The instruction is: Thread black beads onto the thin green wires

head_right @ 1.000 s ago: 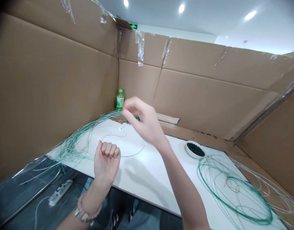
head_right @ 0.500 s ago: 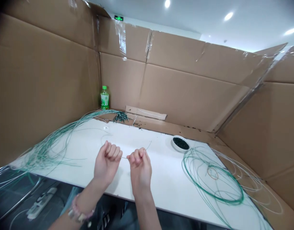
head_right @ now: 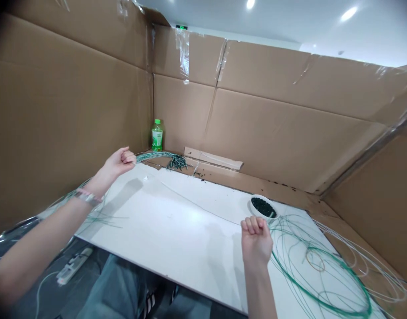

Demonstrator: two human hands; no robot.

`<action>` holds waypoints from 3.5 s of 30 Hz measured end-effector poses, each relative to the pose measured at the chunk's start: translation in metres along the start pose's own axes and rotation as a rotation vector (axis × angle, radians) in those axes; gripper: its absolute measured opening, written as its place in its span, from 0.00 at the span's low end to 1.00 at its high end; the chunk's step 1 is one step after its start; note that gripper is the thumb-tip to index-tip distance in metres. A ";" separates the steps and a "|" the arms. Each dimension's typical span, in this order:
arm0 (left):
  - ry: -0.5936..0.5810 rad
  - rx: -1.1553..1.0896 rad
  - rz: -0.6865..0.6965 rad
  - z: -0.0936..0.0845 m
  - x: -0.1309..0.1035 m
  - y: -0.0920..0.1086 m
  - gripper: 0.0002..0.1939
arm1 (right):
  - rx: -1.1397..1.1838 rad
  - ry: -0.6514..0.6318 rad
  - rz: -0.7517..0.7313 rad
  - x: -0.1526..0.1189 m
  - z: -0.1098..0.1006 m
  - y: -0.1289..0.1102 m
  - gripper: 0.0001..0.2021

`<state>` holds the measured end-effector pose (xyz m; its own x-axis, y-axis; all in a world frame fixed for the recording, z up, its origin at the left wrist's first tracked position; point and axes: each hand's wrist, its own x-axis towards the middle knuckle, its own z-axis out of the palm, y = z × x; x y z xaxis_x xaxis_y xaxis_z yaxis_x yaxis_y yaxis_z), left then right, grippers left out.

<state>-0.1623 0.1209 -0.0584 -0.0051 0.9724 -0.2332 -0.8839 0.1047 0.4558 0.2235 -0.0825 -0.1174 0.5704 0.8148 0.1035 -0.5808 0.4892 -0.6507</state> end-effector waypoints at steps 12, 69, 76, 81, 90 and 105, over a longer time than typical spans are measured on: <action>0.034 0.538 0.132 -0.047 0.003 0.045 0.14 | -0.222 0.199 -0.085 0.009 -0.080 -0.069 0.15; -0.657 1.319 0.171 -0.037 -0.008 -0.233 0.13 | -1.956 -0.231 0.060 0.194 -0.062 -0.029 0.13; -0.633 1.321 0.166 -0.037 -0.003 -0.231 0.14 | -1.856 -0.246 -0.050 0.182 -0.060 -0.032 0.13; -0.619 1.318 0.159 -0.037 -0.001 -0.229 0.14 | -1.697 -0.327 -0.009 0.148 -0.058 0.031 0.14; -0.584 1.369 0.121 -0.037 -0.001 -0.225 0.14 | -1.471 -0.306 0.114 0.119 -0.061 0.078 0.14; -0.575 1.393 0.105 -0.038 -0.001 -0.224 0.13 | -1.354 -0.235 0.186 0.109 -0.057 0.071 0.13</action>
<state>0.0181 0.0886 -0.1924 0.4321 0.8999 0.0588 0.2472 -0.1809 0.9519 0.2774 0.0237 -0.1955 0.3586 0.9330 -0.0292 0.4502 -0.2003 -0.8702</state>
